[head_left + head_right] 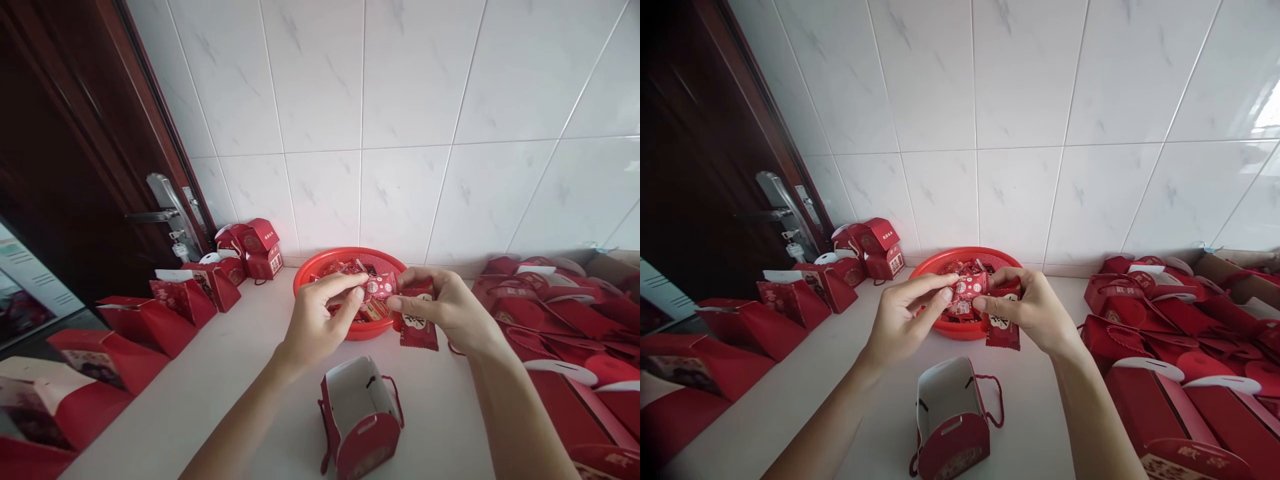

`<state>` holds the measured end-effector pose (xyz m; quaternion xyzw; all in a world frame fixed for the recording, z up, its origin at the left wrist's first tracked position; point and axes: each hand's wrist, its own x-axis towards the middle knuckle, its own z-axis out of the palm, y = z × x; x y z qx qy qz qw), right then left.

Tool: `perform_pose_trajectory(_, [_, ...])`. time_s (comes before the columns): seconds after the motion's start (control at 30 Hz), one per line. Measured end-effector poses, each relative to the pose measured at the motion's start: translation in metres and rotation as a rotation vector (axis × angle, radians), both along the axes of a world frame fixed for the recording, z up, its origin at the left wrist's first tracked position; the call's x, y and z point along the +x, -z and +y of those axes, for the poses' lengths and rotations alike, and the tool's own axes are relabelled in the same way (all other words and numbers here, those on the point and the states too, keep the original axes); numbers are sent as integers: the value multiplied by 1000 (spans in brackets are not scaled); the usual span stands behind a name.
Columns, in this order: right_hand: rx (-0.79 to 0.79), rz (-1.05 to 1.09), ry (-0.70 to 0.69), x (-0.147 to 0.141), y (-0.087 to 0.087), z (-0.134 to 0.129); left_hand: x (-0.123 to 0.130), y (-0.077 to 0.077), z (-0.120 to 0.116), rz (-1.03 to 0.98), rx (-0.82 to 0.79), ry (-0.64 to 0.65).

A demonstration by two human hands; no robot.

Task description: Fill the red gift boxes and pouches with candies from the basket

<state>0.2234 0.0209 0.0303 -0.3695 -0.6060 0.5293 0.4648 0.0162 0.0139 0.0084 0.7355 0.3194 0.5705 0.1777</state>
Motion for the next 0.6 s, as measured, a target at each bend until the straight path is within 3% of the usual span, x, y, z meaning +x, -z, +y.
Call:
perform_pose_trajectory(0.3, [3, -22, -13, 0, 1, -2, 0, -2, -2, -36, -29, 28])
perform_pose_trajectory(0.6, [-37, -16, -5, -1, 0, -5, -11, -11, -1, 145, 34, -15])
